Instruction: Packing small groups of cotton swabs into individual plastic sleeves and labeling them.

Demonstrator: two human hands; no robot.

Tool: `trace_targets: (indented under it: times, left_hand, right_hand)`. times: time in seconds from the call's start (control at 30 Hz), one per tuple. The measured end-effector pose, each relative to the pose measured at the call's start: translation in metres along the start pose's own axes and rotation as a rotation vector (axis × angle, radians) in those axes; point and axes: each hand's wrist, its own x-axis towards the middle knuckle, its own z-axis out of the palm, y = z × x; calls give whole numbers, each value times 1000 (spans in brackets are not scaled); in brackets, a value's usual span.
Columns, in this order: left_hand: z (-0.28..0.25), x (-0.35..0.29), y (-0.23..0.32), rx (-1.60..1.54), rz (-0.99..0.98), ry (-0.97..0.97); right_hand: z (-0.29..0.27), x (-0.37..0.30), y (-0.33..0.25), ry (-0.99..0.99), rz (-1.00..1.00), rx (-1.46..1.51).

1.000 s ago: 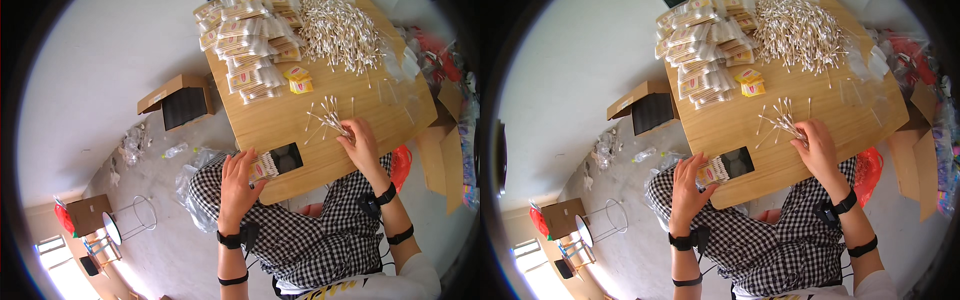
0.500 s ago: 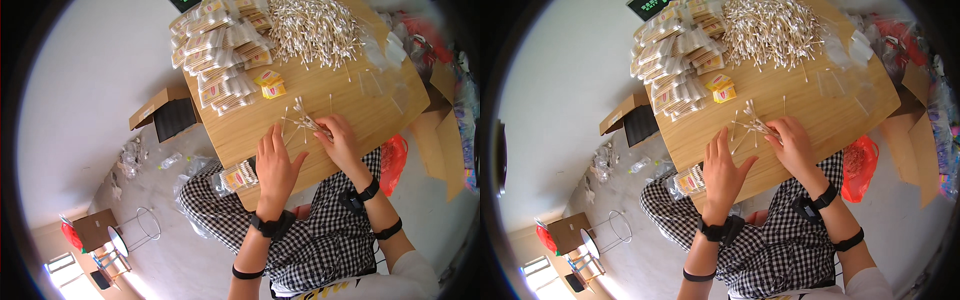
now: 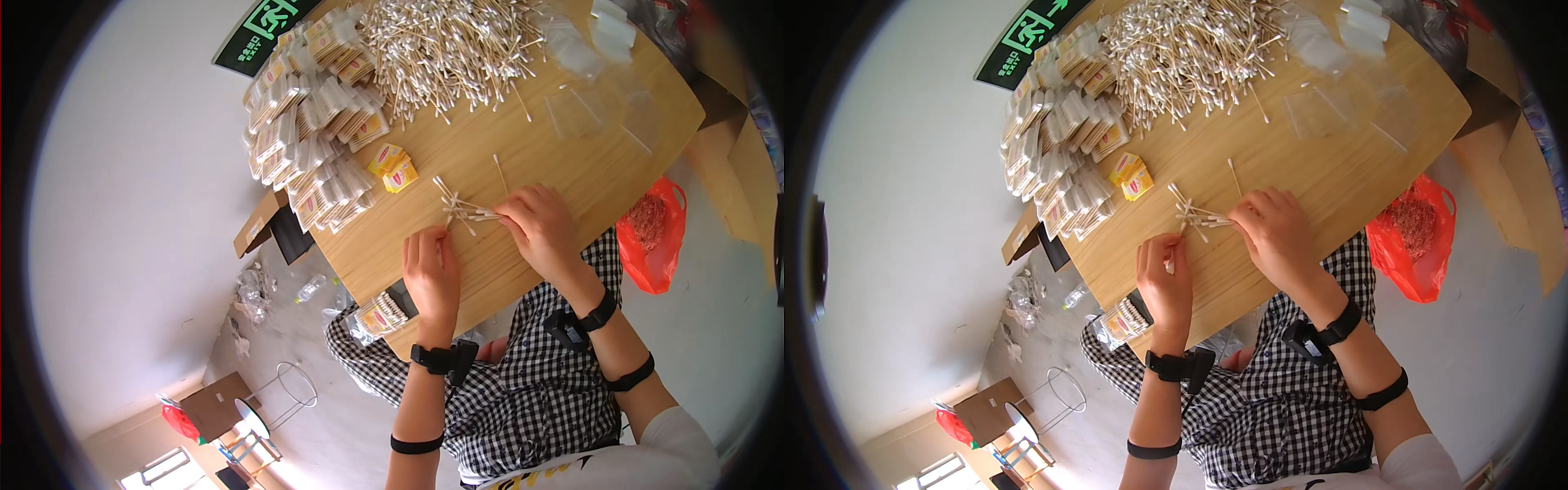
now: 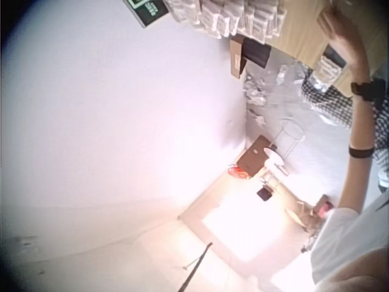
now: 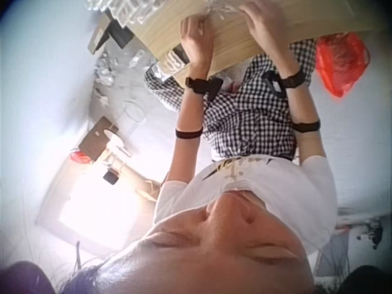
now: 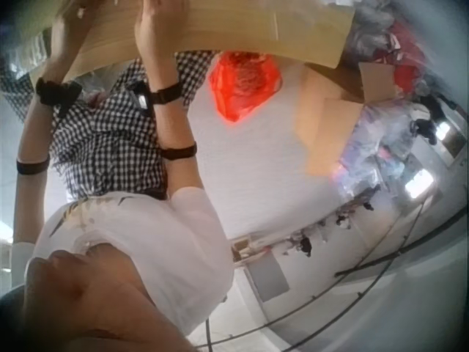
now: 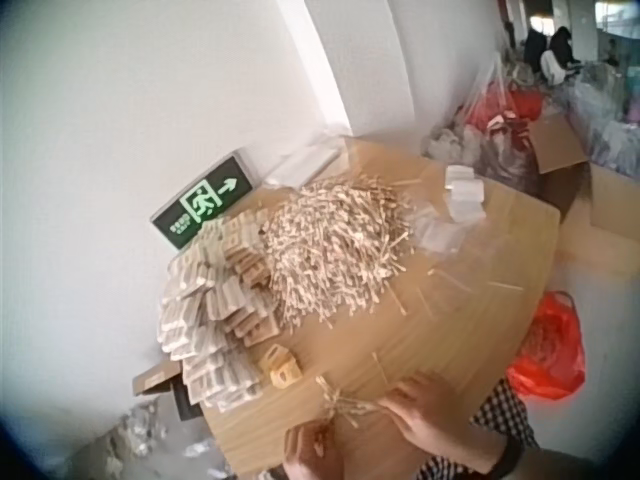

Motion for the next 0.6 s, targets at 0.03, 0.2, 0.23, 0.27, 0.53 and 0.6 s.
trace_targets:
  times: [0.03,0.2,0.23,0.27,0.53,0.6]
  left_hand:
    - [0,1,-1,-5,-7,12]
    - [-7,3,-12,-1,-91,73]
    - [-10,3,-14,4,-86,71]
    - [-12,4,-14,-12,-136,63]
    - [-1,13,10,-183,-47,-109]
    - [-4,12,15,-195,-57,-181]
  right_hand:
    - [-2,0,2,-20,-4,10]
    - [-24,-6,21,-34,-38,-4]
    - [-26,-7,22,-70,-45,5]
    - [-27,-7,21,-67,-41,6]
    - [14,-10,-6,-136,-184,95]
    - [16,-9,-7,-117,-170,113]
